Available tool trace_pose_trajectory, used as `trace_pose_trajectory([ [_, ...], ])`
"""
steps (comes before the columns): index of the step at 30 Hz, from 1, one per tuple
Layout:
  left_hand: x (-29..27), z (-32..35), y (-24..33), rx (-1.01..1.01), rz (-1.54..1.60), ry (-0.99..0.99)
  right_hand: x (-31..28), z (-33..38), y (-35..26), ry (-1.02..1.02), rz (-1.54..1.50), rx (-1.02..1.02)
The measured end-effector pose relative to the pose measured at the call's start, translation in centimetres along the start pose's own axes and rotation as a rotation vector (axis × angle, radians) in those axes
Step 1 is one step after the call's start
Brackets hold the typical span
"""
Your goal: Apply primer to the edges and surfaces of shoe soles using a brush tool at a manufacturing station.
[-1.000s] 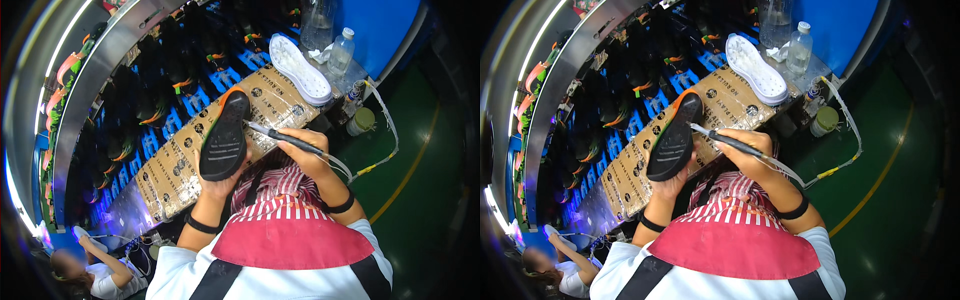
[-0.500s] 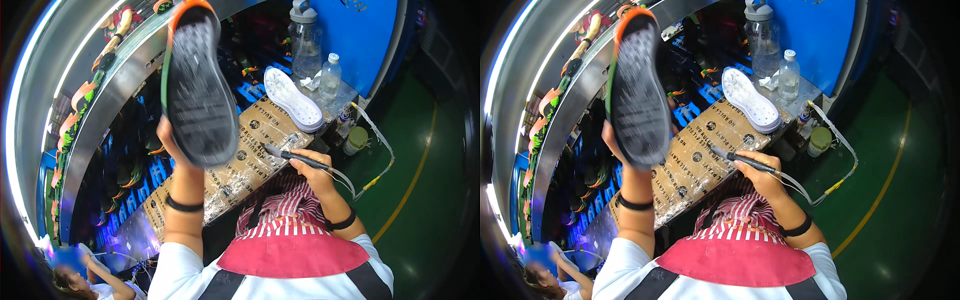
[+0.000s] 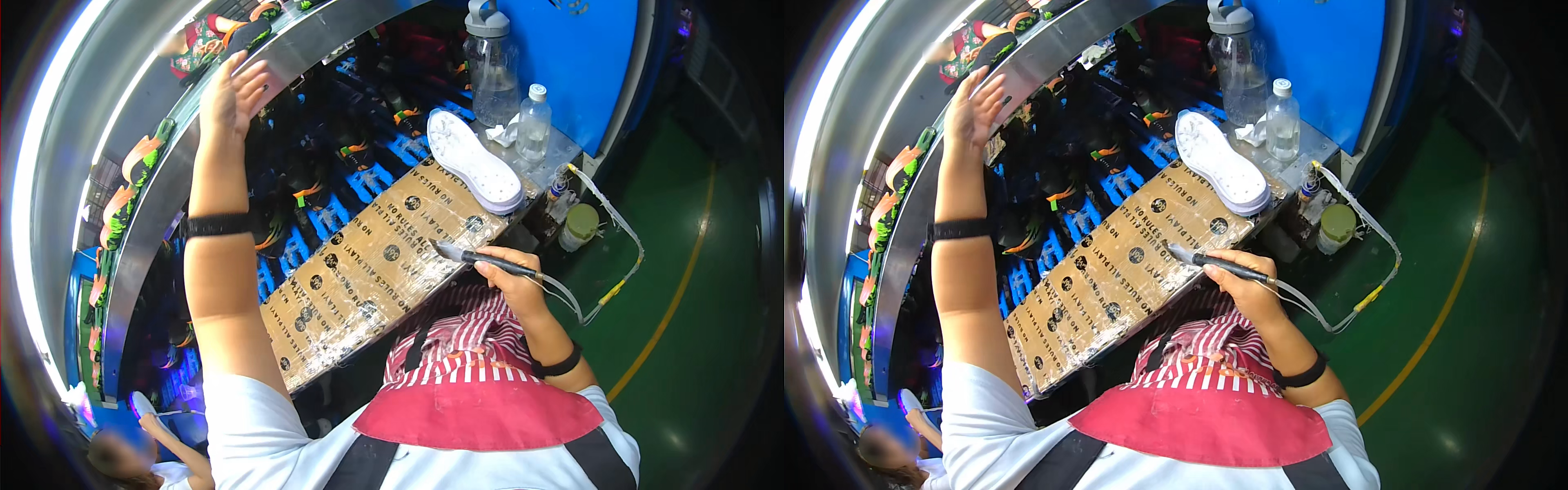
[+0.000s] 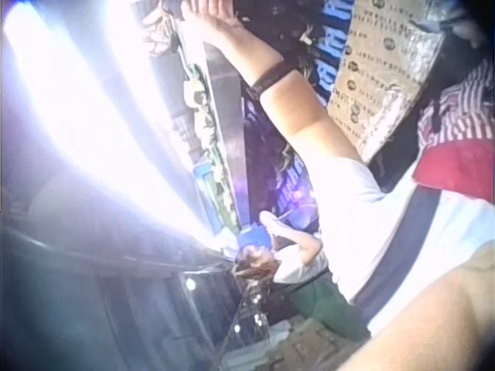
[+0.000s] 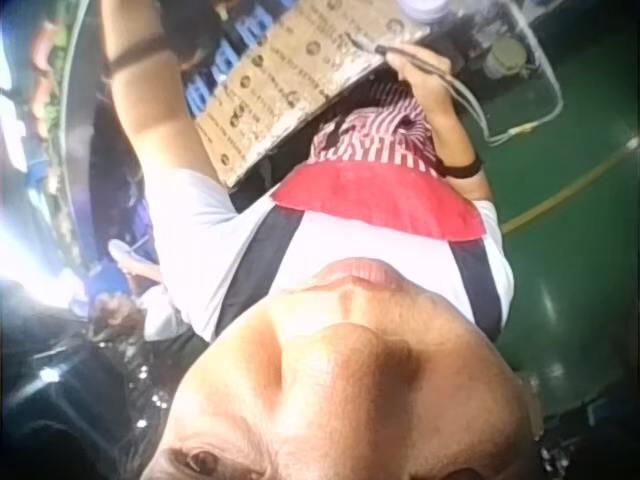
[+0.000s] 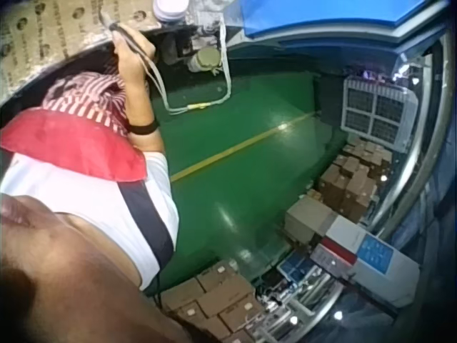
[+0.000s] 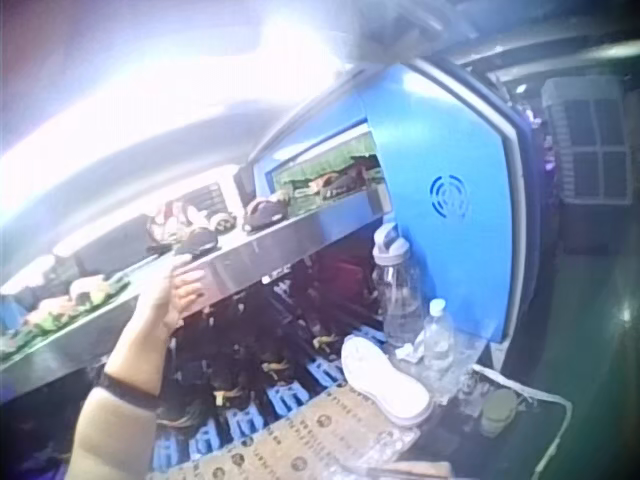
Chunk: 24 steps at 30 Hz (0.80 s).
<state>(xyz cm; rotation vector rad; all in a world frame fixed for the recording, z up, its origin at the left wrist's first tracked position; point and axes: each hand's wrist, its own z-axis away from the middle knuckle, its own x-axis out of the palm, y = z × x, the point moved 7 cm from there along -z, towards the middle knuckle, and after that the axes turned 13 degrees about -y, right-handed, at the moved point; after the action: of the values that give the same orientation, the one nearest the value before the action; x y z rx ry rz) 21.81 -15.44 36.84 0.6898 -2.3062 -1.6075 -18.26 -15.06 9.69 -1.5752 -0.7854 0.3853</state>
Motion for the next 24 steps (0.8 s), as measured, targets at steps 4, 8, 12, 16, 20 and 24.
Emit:
trace_pose_trajectory([
  [4,-4.5,3.7,8.2,0.65,-0.998,0.476,0.3,0.1,0.3,-0.037,0.011,0.009],
  [8,-14.7,4.3,10.8,0.477,-1.636,0.885,0.8,0.0,0.2,-0.035,0.004,0.033],
  [12,-20.5,3.9,8.2,-0.056,-1.764,0.314,0.9,-0.1,0.5,-0.048,0.012,0.045],
  [16,-24.3,4.7,9.1,0.092,-1.56,0.165,1.8,-0.2,0.6,-0.106,0.022,0.06],
  [20,-25.9,4.6,9.7,-0.007,-1.561,0.351,1.6,-0.1,1.0,-0.085,0.025,0.09],
  [24,-30.4,5.6,9.3,0.062,-1.276,0.321,2.0,0.4,0.9,-0.11,0.011,0.066],
])
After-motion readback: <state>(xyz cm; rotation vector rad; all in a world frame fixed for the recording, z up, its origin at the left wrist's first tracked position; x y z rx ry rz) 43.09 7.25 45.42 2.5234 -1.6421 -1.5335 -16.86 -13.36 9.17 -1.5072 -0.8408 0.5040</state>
